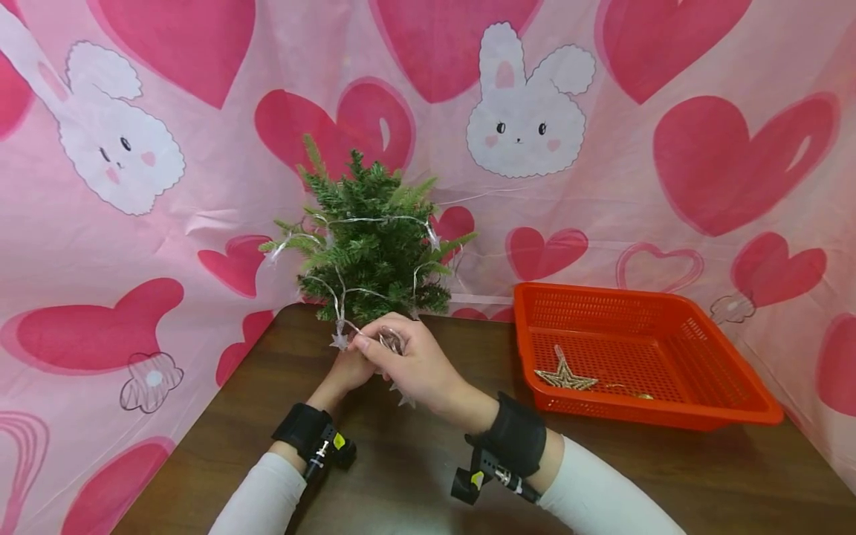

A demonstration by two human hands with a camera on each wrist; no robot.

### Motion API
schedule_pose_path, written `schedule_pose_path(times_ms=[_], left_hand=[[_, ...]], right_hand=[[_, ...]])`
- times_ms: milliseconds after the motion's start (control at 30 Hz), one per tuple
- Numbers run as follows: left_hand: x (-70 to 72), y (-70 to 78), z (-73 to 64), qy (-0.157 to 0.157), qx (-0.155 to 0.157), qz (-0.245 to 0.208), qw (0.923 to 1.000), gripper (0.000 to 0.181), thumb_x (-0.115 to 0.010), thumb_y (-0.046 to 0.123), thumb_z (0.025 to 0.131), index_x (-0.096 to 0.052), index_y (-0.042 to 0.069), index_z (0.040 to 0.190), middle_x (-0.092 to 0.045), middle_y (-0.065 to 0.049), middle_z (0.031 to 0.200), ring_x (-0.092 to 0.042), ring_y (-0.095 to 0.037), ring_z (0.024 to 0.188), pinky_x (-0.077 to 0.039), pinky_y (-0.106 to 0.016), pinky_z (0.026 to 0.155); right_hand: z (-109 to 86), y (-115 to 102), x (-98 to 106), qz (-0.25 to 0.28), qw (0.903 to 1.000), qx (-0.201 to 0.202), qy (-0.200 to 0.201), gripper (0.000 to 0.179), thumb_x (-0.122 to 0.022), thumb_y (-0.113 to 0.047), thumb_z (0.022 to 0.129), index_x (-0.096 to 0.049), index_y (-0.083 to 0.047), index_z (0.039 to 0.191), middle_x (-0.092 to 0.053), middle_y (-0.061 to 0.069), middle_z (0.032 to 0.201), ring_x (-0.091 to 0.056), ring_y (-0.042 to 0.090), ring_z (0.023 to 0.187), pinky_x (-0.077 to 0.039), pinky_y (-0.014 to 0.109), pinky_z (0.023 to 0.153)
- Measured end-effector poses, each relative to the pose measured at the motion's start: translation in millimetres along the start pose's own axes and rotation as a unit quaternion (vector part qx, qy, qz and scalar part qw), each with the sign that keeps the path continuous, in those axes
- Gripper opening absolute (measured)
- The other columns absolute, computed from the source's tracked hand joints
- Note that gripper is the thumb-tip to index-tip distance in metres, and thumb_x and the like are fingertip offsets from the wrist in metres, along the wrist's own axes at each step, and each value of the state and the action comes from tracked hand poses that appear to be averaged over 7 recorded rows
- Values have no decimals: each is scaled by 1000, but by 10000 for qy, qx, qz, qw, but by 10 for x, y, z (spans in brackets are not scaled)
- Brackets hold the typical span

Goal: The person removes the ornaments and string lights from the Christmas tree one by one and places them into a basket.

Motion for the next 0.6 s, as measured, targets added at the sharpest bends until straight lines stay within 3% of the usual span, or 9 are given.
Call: schedule_pose_path(times_ms=[200, 367, 567, 600], left_hand=[[-6, -14, -33, 468, 257, 304, 9981, 31, -72, 7, 77, -65, -1, 106, -69, -16, 101, -62, -29, 92, -49, -41, 84], [-41, -40, -44, 625, 544, 601, 9947, 25, -69, 10, 81, -64, 0, 103, -68, -17, 103, -61, -31, 95, -48, -44, 84], [-55, -61, -57, 753, 286, 465, 9957, 42, -70, 11, 77, -60, -3, 115, -67, -21, 110, -61, -35, 101, -50, -48, 87], [-52, -47, -46, 760, 234, 457, 9958, 38, -70, 10, 76, -61, -3, 111, -68, -20, 105, -62, -34, 97, -50, -46, 86]], right_hand=[[-30, -45, 53, 308, 9990, 295, 165, 19, -59, -15, 99, -70, 0, 99, -62, 4, 131, -56, 13, 69, -53, 31, 58], [-26, -63, 48, 728, 9959, 527, -84, 21, -53, -14, 102, -63, 2, 96, -58, 3, 143, -51, 20, 53, -51, 35, 52], [-2, -45, 39, 1315, 9887, 647, -301, 22, -45, -19, 106, -49, 3, 101, -55, 13, 145, -39, 13, 42, -46, 36, 43], [1, -39, 41, 1368, 9881, 636, -292, 24, -44, -19, 106, -47, 4, 102, -55, 16, 144, -39, 12, 42, -46, 35, 43]])
Point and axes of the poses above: each hand's wrist, its own z-axis towards the middle knuckle, its own x-axis out of the back of the hand, y = z × x, the point moved 5 cm from there along z, towards the middle knuckle
